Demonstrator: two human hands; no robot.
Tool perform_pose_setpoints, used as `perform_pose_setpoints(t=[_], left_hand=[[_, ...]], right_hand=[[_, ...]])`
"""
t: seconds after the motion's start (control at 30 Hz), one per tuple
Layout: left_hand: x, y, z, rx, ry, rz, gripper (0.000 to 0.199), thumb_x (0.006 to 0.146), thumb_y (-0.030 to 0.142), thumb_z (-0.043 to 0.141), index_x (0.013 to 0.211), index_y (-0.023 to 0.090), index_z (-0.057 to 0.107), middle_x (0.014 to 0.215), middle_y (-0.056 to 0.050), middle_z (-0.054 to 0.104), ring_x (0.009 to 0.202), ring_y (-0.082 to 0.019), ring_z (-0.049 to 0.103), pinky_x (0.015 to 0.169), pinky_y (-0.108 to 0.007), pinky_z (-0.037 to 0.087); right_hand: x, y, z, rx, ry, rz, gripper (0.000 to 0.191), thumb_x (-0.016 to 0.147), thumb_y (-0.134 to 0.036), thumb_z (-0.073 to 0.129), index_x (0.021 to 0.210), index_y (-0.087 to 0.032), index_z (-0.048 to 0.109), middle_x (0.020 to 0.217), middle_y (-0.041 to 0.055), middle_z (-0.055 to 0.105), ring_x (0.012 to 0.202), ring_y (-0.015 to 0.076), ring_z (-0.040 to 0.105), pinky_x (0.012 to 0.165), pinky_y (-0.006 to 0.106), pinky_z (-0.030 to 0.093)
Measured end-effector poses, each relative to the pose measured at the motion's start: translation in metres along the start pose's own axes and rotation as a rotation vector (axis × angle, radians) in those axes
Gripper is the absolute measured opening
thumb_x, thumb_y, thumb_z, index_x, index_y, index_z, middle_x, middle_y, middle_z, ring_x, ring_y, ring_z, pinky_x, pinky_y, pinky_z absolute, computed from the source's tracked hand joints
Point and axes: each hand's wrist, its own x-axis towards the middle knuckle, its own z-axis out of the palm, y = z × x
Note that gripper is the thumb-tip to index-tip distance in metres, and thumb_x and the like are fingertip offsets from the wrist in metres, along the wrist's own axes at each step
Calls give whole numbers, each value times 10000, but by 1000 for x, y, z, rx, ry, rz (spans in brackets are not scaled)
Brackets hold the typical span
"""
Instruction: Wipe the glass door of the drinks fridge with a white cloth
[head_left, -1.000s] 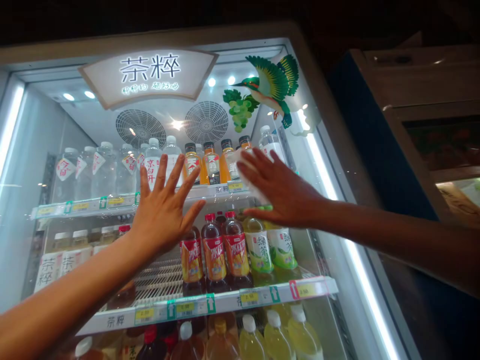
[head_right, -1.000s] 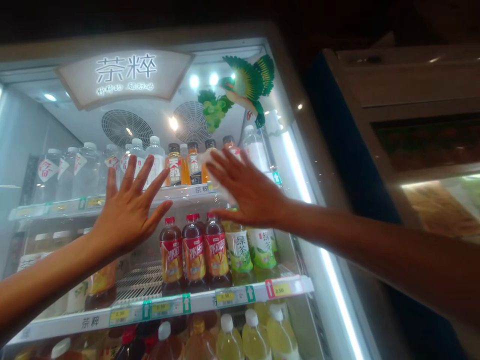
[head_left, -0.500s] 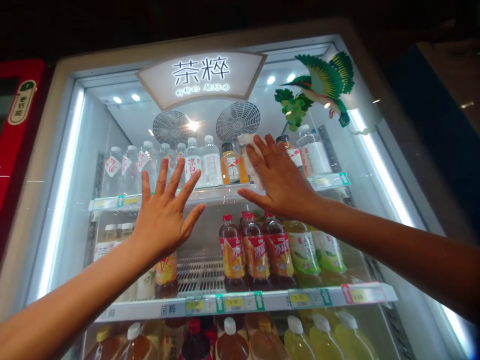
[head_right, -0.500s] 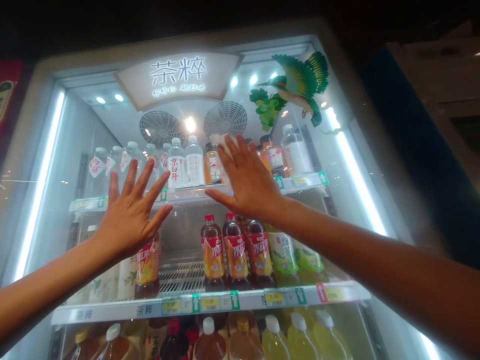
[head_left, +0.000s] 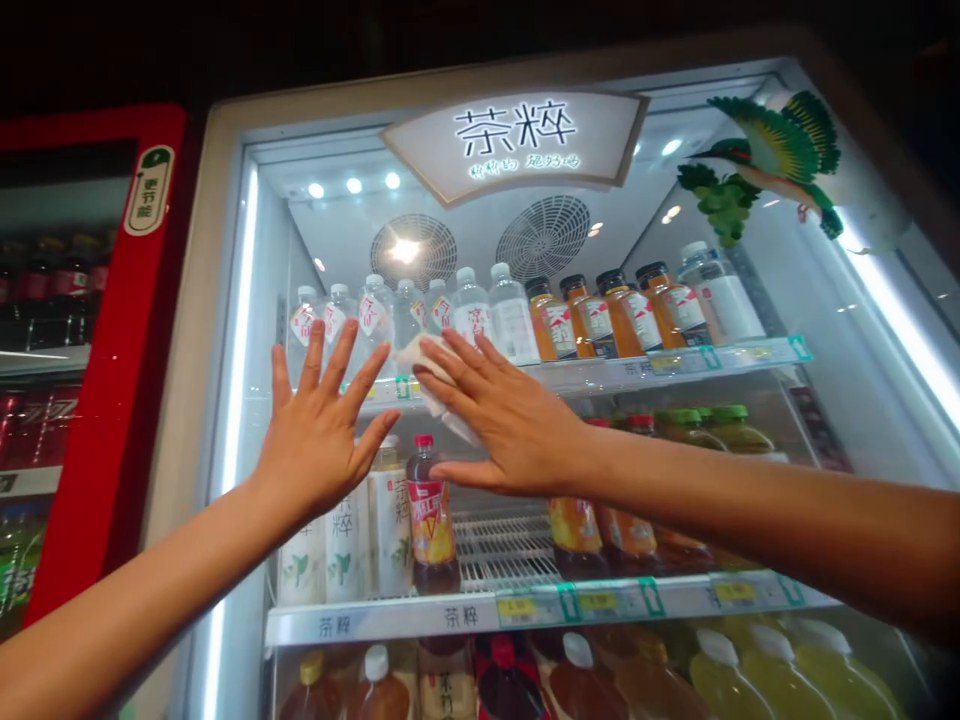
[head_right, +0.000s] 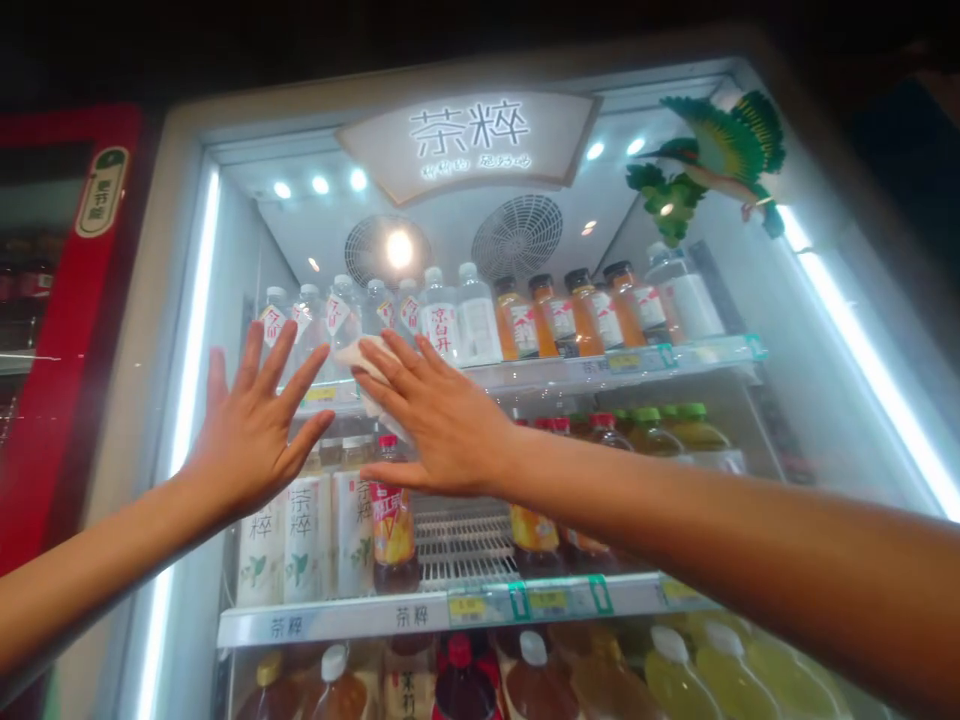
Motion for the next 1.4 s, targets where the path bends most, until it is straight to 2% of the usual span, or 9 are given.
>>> perform_pose_setpoints(t=[0.17,0.33,0.5,0.63,0.83,0.97,1.13,1.3,1.4], left_hand=[[-22,-29,-4,26,-11,-3,703,1045,551,372,1670,399,88,1780,-57,96,1641,-385,18,1262,-766,74],[-36,-45,-9,56,0,3,720,1046,540,377,1665,422,29,1778,-46,117,1642,-372,34,1262,-766,110],[-40,-45,-10,64,-23,-6,729,1048,538,371,1664,421,0,1781,-48,96,1641,-378,28,1260,-773,102],[-36,-32,-9,62,-31,6,726,1051,537,368,1667,411,6,1784,-43,80,1642,-376,17,1268,-760,97],[-19,6,-1,40,-35,12,739,1049,525,383,1665,416,-12,1788,-38,40,1643,-376,-16,1273,-752,77],[-3,42,7,9,-25,19,754,1045,530,398,1659,431,-31,1789,-28,33,1644,-368,-17,1279,-738,53],[16,96,12,-29,12,10,768,1042,500,420,1659,430,-32,1789,-18,26,1645,-362,-12,1296,-702,23],[32,156,15,-53,29,24,780,1038,473,434,1662,420,-32,1788,-16,27,1646,-351,-1,1307,-674,14],[42,189,17,-73,29,29,787,1034,482,437,1661,421,-35,1788,-16,13,1646,-350,-9,1306,-674,4]], right_hand=[[31,-29,9,-12,64,234,975,977,-794,264,1637,-77,229,1751,192,137,1632,371,46,1302,645,123],[32,-56,15,31,30,-59,990,938,-844,329,1630,-136,291,1752,133,191,1638,307,65,1333,548,131],[27,-47,15,16,97,220,990,969,-807,284,1636,-77,242,1749,194,146,1628,382,63,1301,643,120],[3,-51,13,21,65,-49,998,945,-841,320,1624,-110,293,1751,150,183,1635,333,65,1325,557,138],[-43,-9,1,-17,104,209,945,988,-787,263,1648,-113,211,1749,186,157,1632,365,65,1289,659,132],[-81,10,-9,-12,47,26,967,960,-818,327,1627,-120,277,1750,161,183,1638,327,40,1315,581,145],[-129,41,-19,-37,99,212,925,998,-744,346,1672,-153,119,1760,167,115,1638,347,1,1292,655,149],[-181,68,-31,-3,13,54,1010,950,-812,374,1679,-162,119,1760,129,161,1640,319,37,1318,595,161],[-211,91,-38,-27,57,185,953,991,-748,370,1687,-181,50,1768,135,101,1640,329,26,1308,630,139]])
